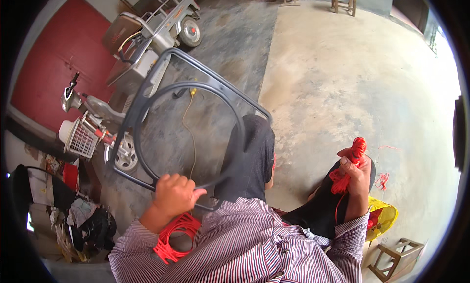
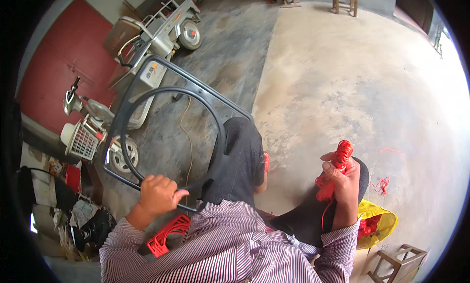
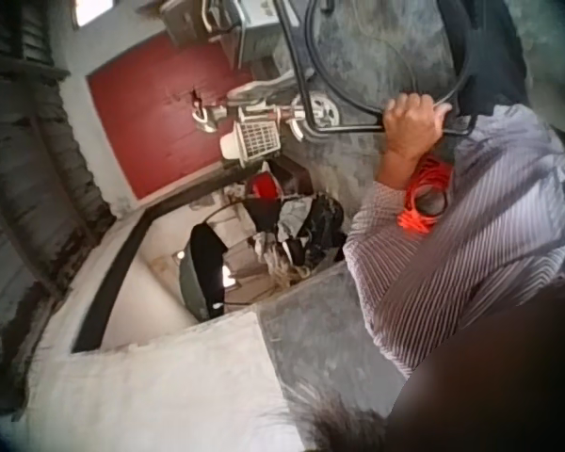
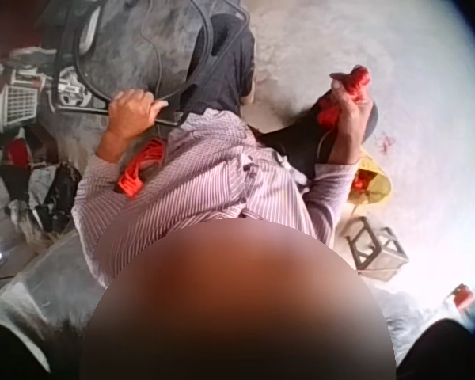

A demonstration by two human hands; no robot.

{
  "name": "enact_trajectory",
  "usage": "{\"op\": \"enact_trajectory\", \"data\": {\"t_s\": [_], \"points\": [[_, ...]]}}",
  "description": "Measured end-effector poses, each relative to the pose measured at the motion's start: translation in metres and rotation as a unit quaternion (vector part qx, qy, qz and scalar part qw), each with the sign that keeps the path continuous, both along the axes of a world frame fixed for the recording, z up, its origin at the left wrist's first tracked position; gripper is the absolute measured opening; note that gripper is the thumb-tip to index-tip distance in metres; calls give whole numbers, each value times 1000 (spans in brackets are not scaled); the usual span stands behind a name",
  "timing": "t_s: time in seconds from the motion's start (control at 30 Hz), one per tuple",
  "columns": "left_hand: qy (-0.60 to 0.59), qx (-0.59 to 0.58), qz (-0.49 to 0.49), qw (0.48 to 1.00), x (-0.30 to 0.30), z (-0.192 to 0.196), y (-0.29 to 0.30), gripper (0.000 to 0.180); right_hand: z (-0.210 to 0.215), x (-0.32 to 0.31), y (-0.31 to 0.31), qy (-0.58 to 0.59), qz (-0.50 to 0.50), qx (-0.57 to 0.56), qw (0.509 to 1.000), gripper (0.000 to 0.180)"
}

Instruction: The recorder is wrapping red plastic ribbon around a circular black frame.

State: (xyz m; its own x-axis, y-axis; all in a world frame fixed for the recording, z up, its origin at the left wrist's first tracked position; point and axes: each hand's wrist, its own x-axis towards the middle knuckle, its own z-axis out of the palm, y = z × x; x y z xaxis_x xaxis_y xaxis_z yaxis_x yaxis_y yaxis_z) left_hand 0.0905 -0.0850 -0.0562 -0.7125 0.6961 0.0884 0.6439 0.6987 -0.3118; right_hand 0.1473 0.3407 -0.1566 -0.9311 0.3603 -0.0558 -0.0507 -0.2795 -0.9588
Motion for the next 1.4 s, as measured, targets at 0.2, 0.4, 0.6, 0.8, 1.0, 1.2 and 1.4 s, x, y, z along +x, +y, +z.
{"op": "enact_trajectory", "data": {"t_s": [0.2, 0.4, 0.6, 0.8, 1.0, 1.2, 1.4], "points": [[-31, 29, -134, 990, 2, -21, 1, 39, 11, -7, -11, -48, -42, 76, 995, 14], [-48, 66, -176, 981, -3, -31, -5, 39, 2, -26, -30, -51, 1, 46, 998, 25], [-59, 98, -218, 969, -5, -44, 1, 39, -4, -42, -61, -57, 62, 134, 987, 34], [-132, 177, -193, 956, -12, -63, 4, 40, 0, -41, -60, -115, 133, 33, 984, 11], [-343, 249, -84, 902, 8, -69, 69, 76, 19, -48, -59, -123, 91, -77, 985, 21], [-282, 415, -68, 862, 1, -105, 112, 69, 50, -67, -65, -71, 96, -111, 987, 29], [-362, 669, -59, 647, -51, -37, 86, 52, 86, -70, -48, -100, 130, 270, 949, 32]]}}
